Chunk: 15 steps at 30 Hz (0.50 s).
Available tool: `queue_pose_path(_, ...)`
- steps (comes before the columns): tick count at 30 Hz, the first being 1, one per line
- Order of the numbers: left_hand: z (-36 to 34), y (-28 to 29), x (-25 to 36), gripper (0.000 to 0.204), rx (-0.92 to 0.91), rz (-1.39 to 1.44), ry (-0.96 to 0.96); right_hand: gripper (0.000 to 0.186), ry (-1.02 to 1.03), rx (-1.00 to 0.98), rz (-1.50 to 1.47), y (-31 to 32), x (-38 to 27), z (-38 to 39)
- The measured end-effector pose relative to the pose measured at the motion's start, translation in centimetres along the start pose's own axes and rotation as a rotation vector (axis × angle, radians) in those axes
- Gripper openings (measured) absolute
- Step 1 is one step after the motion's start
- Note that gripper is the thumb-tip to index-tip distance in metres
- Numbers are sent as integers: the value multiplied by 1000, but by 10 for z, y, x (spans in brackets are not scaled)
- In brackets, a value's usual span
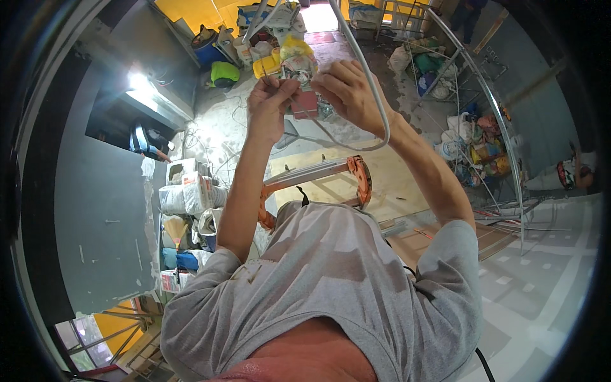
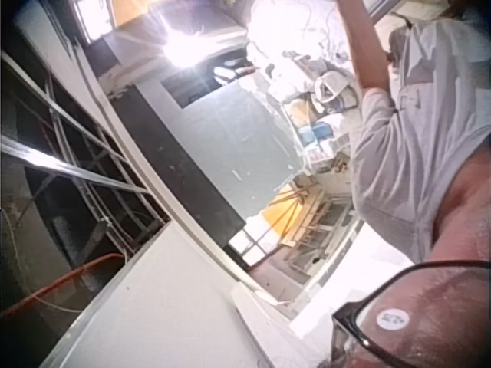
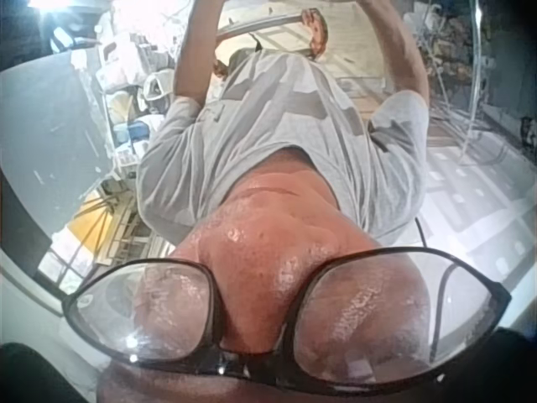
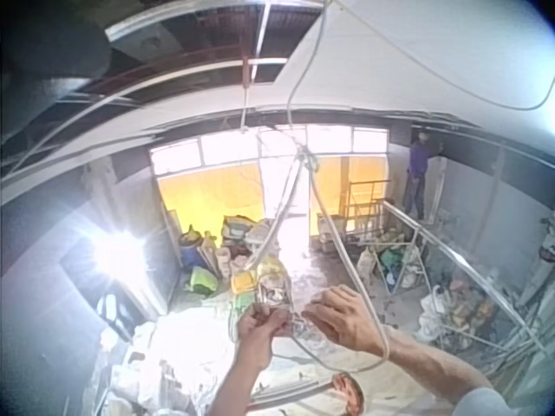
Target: The person manipulates wires hanging from an open ceiling framework, using side-cutting pliers to cut and trim wire ends, then coils and prepares white cabling while working from a stepladder.
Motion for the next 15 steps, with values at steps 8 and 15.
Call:
queue_pose_path(8,1,-4,0,33,-56,-29,-23,29,-87,81,-30,1,-3,-12)
queue_pose_path(15,0,-8,1,34,-56,-5,-27,22,-19,21,32,-2,3,-11)
Point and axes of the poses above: each hand's wrist, its own z-axis away from the middle knuckle, its own y-axis out of the back of the hand, x = y × z, the point moved 3 cm from there along -z, towards the middle knuckle, and after that the axes turned 5 degrees about -y, right-handed, at the moved point
